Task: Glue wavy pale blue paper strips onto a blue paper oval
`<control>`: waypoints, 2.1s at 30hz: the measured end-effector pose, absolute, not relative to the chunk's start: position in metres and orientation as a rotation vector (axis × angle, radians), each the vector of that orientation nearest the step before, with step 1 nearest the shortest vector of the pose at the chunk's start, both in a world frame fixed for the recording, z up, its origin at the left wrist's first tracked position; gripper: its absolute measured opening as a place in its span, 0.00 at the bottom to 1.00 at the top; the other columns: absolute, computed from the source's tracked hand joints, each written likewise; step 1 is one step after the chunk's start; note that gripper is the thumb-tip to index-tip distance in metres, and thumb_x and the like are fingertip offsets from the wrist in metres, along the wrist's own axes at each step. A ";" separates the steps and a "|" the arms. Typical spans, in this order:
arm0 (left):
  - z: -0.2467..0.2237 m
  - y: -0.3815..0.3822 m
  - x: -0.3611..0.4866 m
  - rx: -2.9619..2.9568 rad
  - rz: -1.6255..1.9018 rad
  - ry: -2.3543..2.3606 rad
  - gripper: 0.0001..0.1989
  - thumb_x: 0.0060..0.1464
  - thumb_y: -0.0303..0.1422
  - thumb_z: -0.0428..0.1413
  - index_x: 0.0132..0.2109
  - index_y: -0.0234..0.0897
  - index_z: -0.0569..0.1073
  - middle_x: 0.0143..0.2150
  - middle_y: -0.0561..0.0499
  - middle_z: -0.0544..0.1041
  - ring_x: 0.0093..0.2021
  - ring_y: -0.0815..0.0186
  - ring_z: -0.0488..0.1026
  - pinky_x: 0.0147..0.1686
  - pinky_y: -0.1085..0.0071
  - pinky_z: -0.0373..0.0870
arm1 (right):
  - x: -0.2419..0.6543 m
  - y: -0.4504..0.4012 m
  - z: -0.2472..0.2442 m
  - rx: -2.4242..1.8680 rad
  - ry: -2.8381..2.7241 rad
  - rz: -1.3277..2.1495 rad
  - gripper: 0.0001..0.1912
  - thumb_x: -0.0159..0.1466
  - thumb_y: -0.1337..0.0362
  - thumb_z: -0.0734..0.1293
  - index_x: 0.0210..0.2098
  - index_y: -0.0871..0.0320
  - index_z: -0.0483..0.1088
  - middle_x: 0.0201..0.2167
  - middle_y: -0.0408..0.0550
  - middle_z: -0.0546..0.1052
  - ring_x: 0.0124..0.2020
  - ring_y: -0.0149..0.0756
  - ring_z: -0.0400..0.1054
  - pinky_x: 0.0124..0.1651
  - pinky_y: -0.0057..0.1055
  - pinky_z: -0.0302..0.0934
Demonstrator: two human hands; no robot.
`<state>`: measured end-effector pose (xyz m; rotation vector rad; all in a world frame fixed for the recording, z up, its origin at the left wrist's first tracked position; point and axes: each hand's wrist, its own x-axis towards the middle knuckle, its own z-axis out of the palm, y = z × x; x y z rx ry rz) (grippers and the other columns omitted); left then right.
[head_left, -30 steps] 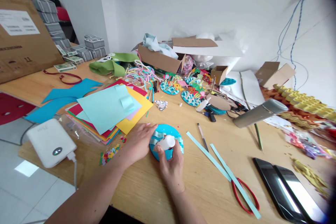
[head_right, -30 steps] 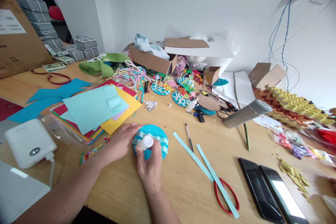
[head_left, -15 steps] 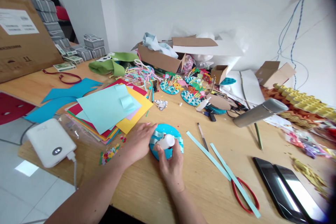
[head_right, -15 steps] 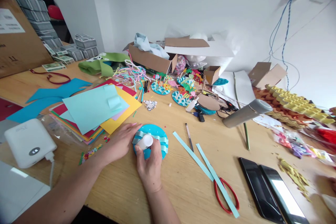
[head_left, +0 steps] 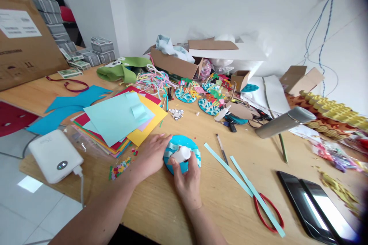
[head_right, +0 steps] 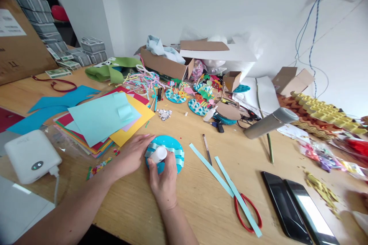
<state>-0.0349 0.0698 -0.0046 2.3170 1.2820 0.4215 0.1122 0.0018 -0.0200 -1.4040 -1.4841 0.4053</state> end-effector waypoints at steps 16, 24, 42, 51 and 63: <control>-0.003 0.069 -0.035 2.372 0.423 1.290 0.29 0.57 0.21 0.46 0.66 0.32 0.58 0.65 0.43 0.65 0.67 0.58 0.55 0.65 0.61 0.55 | 0.113 0.001 -0.016 -1.352 -1.299 0.524 0.12 0.63 0.59 0.67 0.43 0.57 0.68 0.36 0.48 0.74 0.37 0.38 0.68 0.40 0.35 0.62; -0.006 0.070 -0.032 2.372 0.543 1.332 0.31 0.54 0.16 0.45 0.65 0.32 0.59 0.62 0.39 0.68 0.64 0.57 0.60 0.62 0.56 0.60 | 0.145 0.013 -0.008 -1.154 -0.630 0.676 0.17 0.60 0.54 0.69 0.45 0.57 0.69 0.38 0.47 0.76 0.37 0.36 0.71 0.38 0.32 0.63; -0.017 0.077 -0.033 2.404 0.701 1.307 0.26 0.58 0.19 0.43 0.63 0.31 0.61 0.58 0.38 0.72 0.59 0.57 0.68 0.57 0.57 0.67 | 0.179 0.020 0.006 -0.883 -0.324 0.869 0.16 0.52 0.56 0.75 0.37 0.55 0.73 0.34 0.42 0.76 0.32 0.32 0.71 0.30 0.27 0.63; -0.025 0.079 -0.035 2.418 0.758 1.301 0.27 0.58 0.22 0.44 0.64 0.35 0.60 0.57 0.41 0.74 0.57 0.57 0.69 0.56 0.57 0.68 | 0.196 0.022 0.002 -0.737 -0.148 1.028 0.15 0.52 0.57 0.76 0.36 0.54 0.72 0.33 0.40 0.77 0.32 0.30 0.72 0.25 0.23 0.65; -0.041 0.089 -0.035 2.442 0.961 1.337 0.26 0.58 0.24 0.42 0.63 0.32 0.61 0.54 0.39 0.75 0.56 0.56 0.72 0.53 0.57 0.72 | 0.226 0.027 -0.006 -0.627 -0.111 0.958 0.12 0.50 0.63 0.77 0.30 0.56 0.71 0.28 0.40 0.79 0.24 0.28 0.72 0.29 0.25 0.71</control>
